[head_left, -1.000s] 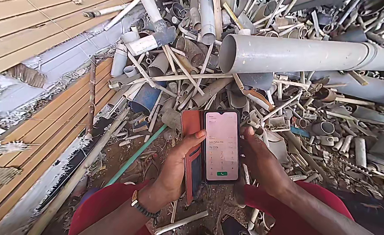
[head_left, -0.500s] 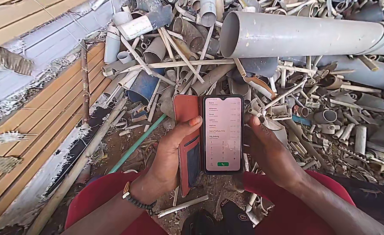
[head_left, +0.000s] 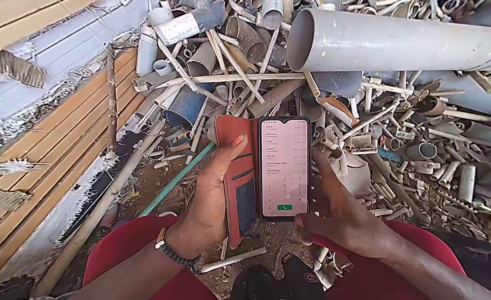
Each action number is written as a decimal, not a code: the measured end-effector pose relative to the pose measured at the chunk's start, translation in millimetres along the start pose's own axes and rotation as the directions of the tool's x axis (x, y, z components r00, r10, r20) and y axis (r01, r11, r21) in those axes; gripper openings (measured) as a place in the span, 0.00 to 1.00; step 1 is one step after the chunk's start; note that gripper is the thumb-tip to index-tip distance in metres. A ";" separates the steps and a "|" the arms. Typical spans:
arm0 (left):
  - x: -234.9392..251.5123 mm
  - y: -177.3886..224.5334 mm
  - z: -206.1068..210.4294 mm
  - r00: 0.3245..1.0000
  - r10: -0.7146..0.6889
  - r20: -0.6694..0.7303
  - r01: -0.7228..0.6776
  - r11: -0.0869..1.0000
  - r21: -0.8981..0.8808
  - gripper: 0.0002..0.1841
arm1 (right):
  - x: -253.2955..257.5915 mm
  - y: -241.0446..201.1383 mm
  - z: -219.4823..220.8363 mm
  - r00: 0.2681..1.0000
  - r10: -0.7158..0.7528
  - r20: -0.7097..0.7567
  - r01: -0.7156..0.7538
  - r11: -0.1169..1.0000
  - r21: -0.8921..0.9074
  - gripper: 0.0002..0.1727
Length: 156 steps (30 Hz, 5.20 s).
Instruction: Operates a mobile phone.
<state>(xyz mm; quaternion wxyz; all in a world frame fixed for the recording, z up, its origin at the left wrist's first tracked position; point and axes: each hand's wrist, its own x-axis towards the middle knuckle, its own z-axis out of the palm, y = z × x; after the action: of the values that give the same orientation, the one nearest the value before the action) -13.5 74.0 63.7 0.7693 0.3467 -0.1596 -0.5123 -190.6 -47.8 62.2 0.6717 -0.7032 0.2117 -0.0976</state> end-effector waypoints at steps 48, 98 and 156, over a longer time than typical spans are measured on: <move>-2.6 -16.0 13.0 0.999 -0.001 -0.050 0.003 0.998 0.059 0.16 | 16.1 9.2 32.2 0.903 -0.069 -0.425 0.064 0.998 -0.024 0.53; -3.5 -11.5 14.9 0.999 0.035 -0.011 -0.035 0.999 0.033 0.16 | 17.8 -6.1 18.1 0.935 -0.076 -0.346 0.088 0.996 0.018 0.32; -5.3 -1.6 12.7 0.999 0.006 -0.033 -0.007 1.000 -0.004 0.14 | 9.4 -7.5 4.7 0.971 -0.136 -0.194 0.149 0.988 0.051 0.34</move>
<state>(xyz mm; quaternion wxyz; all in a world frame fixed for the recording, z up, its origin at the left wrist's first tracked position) -24.4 73.6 72.2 0.7743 0.3530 -0.1470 -0.5043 -179.0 -47.5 67.9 0.6621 -0.6819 0.2206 -0.2192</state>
